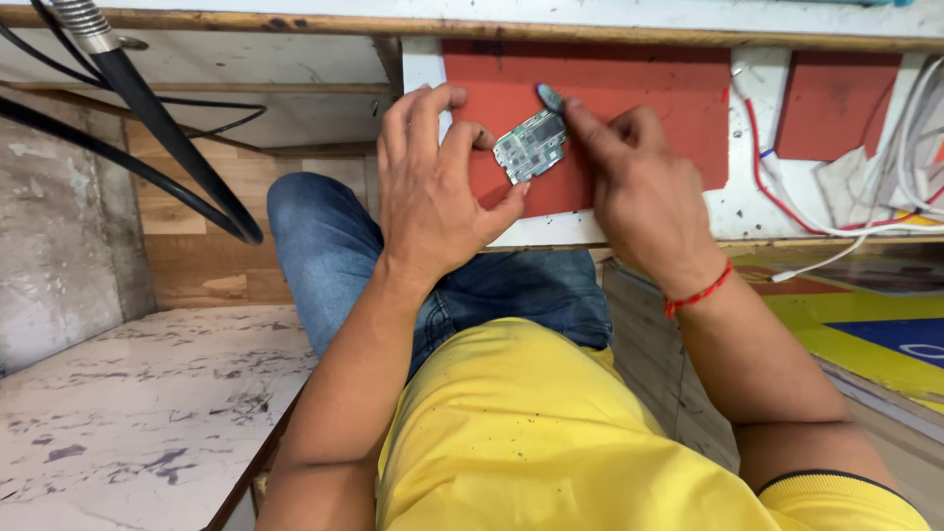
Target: The person cleans a small circuit board by hand, then uses a purple brush to scrub its surface. Finally, they use a vacuum hose to remove debris from the board.
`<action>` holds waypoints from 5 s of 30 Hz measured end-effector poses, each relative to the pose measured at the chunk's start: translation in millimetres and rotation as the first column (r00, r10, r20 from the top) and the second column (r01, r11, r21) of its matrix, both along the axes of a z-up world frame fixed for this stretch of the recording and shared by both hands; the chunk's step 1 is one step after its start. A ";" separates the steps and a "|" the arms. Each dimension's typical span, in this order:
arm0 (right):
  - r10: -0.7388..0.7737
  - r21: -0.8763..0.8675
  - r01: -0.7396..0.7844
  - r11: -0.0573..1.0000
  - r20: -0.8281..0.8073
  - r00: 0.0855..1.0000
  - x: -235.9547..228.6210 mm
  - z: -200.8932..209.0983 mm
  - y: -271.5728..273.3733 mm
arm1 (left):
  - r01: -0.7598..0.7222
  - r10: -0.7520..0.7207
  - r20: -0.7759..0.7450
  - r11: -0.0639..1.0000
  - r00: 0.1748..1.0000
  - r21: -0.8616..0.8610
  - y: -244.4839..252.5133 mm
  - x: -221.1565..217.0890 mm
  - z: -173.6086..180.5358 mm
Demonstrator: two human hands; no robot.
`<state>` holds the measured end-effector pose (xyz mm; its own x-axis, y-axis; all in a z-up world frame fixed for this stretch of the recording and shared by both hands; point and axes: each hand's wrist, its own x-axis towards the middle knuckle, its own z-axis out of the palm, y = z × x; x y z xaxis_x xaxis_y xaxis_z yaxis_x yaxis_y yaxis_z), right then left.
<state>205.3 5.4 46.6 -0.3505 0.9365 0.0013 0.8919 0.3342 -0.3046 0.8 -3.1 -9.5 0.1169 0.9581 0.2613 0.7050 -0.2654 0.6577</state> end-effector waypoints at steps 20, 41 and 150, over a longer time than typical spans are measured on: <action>0.090 -0.099 -0.089 0.991 0.007 0.996 16.9 -10.8 -10.0 | 0.001 -0.001 -0.001 0.998 1.000 0.063 -1.2 -3.6 3.0; 0.060 -0.069 -0.061 0.996 -0.020 0.998 5.4 -6.5 3.1 | -0.008 0.003 0.026 0.983 1.000 0.183 12.3 -9.2 7.5; 0.002 -0.006 -0.002 1.000 0.009 1.000 12.9 -8.4 -2.6 | 0.010 -0.013 0.031 0.996 0.999 0.094 -1.0 -2.8 1.3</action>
